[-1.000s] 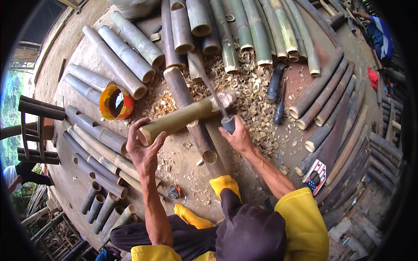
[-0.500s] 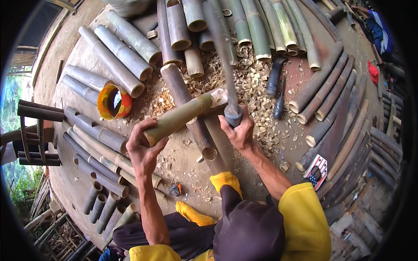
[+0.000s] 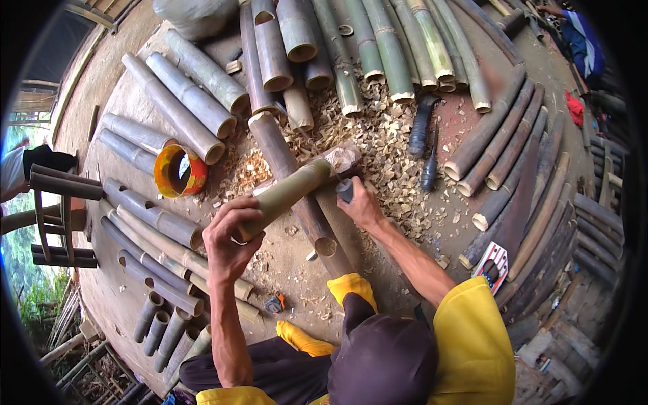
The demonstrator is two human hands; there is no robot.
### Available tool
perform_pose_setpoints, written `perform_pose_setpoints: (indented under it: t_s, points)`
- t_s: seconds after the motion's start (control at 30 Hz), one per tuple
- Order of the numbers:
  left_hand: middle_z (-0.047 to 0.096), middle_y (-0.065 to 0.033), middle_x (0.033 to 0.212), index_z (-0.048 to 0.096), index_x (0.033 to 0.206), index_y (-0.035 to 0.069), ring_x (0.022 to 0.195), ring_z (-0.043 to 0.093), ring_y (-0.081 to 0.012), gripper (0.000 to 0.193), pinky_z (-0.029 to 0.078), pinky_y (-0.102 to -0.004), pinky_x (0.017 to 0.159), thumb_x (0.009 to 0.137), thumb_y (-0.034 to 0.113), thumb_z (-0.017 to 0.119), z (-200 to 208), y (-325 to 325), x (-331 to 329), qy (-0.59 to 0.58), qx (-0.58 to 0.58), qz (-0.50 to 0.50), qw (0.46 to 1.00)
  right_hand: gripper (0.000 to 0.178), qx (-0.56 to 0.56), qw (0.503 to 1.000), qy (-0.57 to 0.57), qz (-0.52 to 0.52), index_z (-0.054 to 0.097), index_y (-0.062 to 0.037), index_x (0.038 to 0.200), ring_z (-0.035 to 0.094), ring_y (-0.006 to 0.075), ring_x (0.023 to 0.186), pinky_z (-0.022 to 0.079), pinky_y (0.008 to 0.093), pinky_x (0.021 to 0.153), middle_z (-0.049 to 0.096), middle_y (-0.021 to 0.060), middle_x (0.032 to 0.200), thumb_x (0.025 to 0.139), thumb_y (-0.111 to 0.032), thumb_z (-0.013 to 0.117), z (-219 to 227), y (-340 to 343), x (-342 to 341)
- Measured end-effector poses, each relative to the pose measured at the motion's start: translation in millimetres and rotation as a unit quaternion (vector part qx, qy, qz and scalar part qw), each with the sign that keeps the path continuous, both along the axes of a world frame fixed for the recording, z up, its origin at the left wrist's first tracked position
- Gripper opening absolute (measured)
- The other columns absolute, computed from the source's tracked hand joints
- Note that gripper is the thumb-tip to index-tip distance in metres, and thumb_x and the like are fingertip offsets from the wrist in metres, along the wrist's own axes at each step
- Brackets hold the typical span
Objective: The person carves and cuts bamboo sections using a knife and a large wooden mallet. The person uses the knife to widen a pre-cut hole in a bamboo pole, then uses the mallet to hammer the knife through another bamboo section to split it, and finally positions bamboo pieces together on the ground.
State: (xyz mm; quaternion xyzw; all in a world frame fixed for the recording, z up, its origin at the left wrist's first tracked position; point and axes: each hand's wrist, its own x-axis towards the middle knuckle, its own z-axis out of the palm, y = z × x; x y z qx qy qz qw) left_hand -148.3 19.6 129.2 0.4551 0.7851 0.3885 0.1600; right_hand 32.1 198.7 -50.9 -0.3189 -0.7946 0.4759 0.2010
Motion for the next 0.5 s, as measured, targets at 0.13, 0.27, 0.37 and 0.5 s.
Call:
perform_pose_setpoints:
  t_s: [0.13, 0.27, 0.37, 0.5]
  points:
    - [0.065, -0.0087, 0.099, 0.063, 0.084, 0.005, 0.103, 0.061, -0.0266, 0.034, 0.048, -0.0367, 0.089, 0.053, -0.006, 0.07, 3, -3, 0, 0.004, -0.023, -0.003, 1.0, 0.028, -0.013, 0.997, -0.068, 0.02, 0.049, -0.0023, 0.091, 0.064, 0.0243, 0.065, 0.053, 0.0349, 0.058, 0.063, 0.0128, 0.075, 0.076, -0.014, 0.07, 35, -5, -1]
    - [0.065, -0.0088, 0.099, 0.063, 0.084, 0.005, 0.104, 0.06, -0.0273, 0.033, 0.048, -0.0369, 0.09, 0.053, -0.006, 0.069, 0, 1, -1, 0.015, -0.005, -0.008, 1.0, 0.033, -0.074, 0.982, 0.152, -0.085, 0.052, 0.0013, 0.095, 0.064, 0.0249, 0.065, 0.052, 0.0349, 0.058, 0.063, 0.014, 0.075, 0.075, -0.016, 0.072, 69, -12, -5]
    - [0.065, -0.0086, 0.097, 0.063, 0.083, 0.005, 0.104, 0.06, -0.0281, 0.033, 0.047, -0.0372, 0.09, 0.053, -0.007, 0.068, 1, 8, 2, 0.012, 0.011, -0.015, 1.0, 0.033, -0.06, 0.992, -0.115, -0.004, 0.054, 0.0016, 0.095, 0.064, 0.0255, 0.066, 0.051, 0.0348, 0.058, 0.065, 0.0152, 0.079, 0.075, -0.017, 0.072, -1, 3, -4]
    - [0.066, -0.0053, 0.093, 0.064, 0.078, 0.006, 0.101, 0.061, -0.025, 0.029, 0.049, -0.0348, 0.087, 0.055, -0.011, 0.064, 0, -2, -6, 0.062, 0.001, -0.009, 0.998, 0.033, -0.126, 0.984, -0.128, 0.004, 0.055, 0.0012, 0.094, 0.065, 0.0255, 0.068, 0.051, 0.0353, 0.057, 0.066, 0.0159, 0.083, 0.074, -0.018, 0.072, 25, -2, -4]
